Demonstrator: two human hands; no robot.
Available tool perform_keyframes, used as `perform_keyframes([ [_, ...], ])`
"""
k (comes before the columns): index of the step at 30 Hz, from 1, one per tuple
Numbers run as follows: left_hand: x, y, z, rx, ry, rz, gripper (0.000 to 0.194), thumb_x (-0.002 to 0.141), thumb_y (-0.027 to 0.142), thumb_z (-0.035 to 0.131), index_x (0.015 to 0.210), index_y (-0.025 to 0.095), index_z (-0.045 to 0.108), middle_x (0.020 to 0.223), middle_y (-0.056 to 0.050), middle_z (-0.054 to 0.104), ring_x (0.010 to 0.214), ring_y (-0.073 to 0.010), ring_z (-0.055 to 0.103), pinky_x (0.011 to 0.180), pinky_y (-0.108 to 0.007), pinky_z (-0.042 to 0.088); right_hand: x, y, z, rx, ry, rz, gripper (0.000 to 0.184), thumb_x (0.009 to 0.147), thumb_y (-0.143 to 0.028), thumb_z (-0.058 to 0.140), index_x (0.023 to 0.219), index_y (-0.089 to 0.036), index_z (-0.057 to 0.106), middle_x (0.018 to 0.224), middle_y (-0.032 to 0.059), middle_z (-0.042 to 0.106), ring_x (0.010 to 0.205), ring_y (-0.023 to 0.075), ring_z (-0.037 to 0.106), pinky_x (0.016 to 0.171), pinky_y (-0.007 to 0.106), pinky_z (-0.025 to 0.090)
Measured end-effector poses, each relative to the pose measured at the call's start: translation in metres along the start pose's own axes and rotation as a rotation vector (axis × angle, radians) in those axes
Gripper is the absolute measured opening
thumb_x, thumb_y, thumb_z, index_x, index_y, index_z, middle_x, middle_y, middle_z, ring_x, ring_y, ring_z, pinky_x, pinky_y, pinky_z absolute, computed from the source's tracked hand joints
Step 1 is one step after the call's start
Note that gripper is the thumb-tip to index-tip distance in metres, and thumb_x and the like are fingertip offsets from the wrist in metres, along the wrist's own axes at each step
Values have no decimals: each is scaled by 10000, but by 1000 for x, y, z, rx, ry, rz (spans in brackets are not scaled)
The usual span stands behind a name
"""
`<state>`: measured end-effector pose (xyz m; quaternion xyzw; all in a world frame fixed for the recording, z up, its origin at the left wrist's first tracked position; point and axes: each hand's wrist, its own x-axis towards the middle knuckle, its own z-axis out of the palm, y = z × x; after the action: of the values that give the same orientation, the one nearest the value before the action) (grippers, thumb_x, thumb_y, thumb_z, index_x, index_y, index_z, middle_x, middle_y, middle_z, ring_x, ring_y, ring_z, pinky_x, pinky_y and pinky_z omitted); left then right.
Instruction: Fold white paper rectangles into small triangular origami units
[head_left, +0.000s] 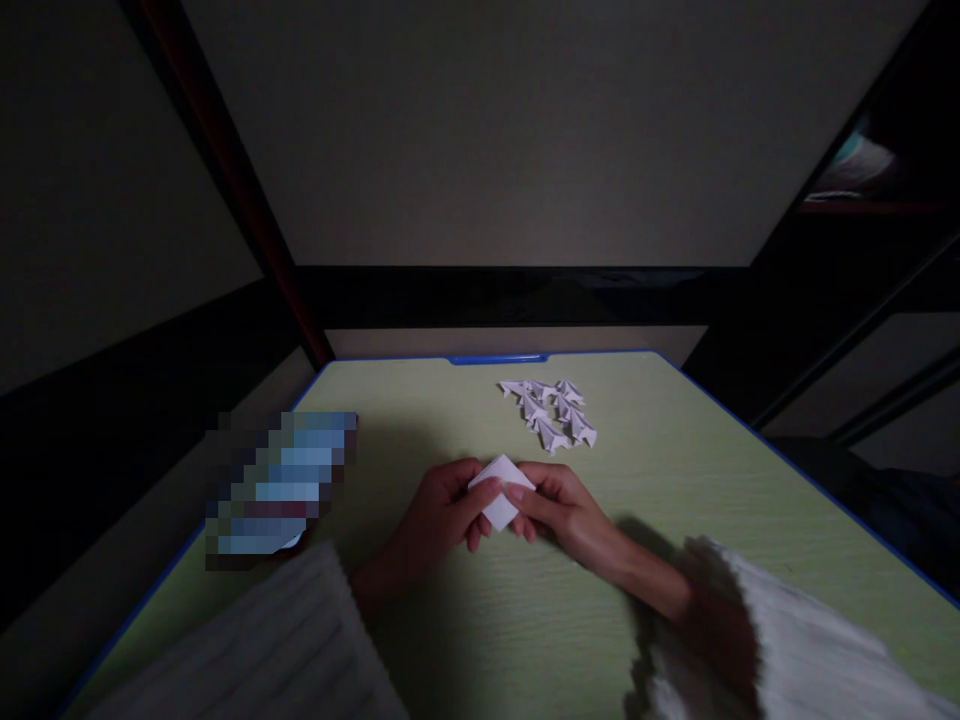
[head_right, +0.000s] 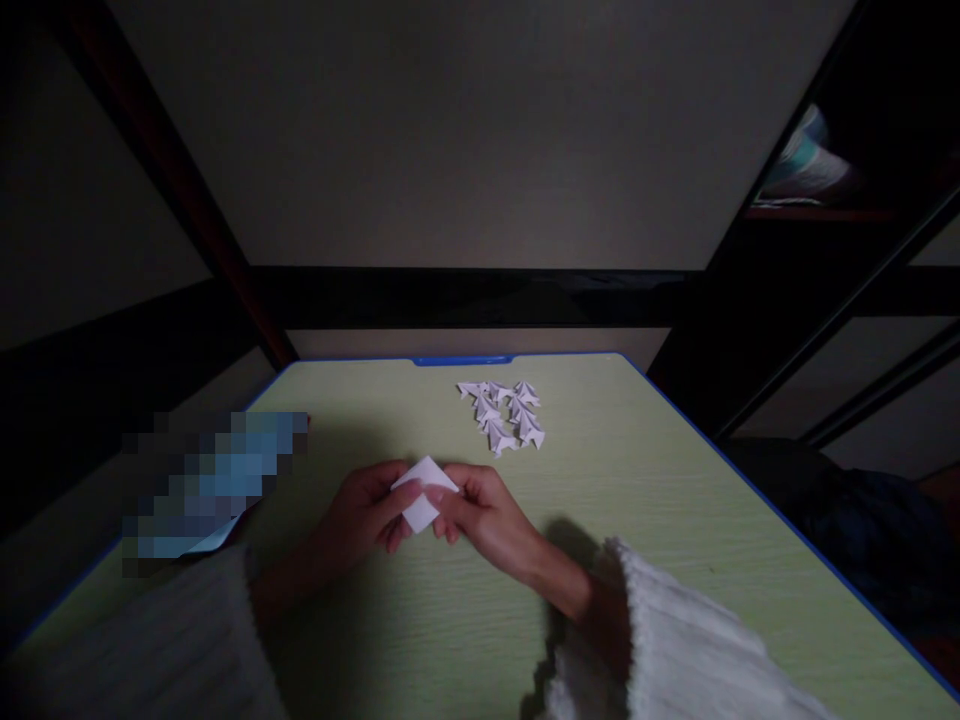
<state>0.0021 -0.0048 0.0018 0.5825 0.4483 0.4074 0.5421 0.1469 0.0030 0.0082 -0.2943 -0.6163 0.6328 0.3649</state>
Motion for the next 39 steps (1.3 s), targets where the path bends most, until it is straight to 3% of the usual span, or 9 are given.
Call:
perform_keyframes([
  [7, -2, 5, -1, -59, -169, -60, 275, 670, 380, 506, 605, 114, 531, 373, 48, 475, 280, -32, 377, 295, -141, 270, -1, 3, -1, 29, 86, 2, 356, 711, -417, 512, 502, -135, 456, 413, -51, 419, 374, 43, 340, 378, 187, 230],
  [14, -4, 9, -1, -59, -231, -108, 273, 647, 380, 531, 600, 111, 551, 336, 62, 445, 253, -28, 344, 274, -138, 262, -1, 8, -4, 80, 169, 28, 387, 698, -416, 534, 451, -142, 416, 366, -73, 359, 342, 33, 266, 353, 189, 156],
  [25, -1, 5, -1, -104, -265, -63, 197, 669, 280, 535, 635, 94, 591, 494, 0, 561, 375, -71, 522, 327, -140, 316, 0, 11, -5, 212, 119, -18, 335, 719, -339, 547, 483, -139, 417, 384, -72, 372, 347, 42, 337, 368, 185, 181],
  [31, -1, 7, 0, -98, -250, -63, 184, 656, 264, 542, 618, 90, 585, 460, 5, 552, 378, -66, 498, 346, -145, 333, 0, 13, -5, 222, 82, -5, 307, 736, -341, 527, 527, -140, 425, 413, -54, 416, 377, 73, 429, 382, 189, 242],
  [39, -2, 5, -2, -108, -283, -58, 228, 660, 297, 548, 670, 81, 620, 512, -21, 586, 408, -73, 503, 369, -152, 342, -1, 8, 0, 239, -67, 31, 286, 742, -367, 507, 584, -144, 425, 447, -19, 513, 411, 114, 531, 391, 194, 322],
])
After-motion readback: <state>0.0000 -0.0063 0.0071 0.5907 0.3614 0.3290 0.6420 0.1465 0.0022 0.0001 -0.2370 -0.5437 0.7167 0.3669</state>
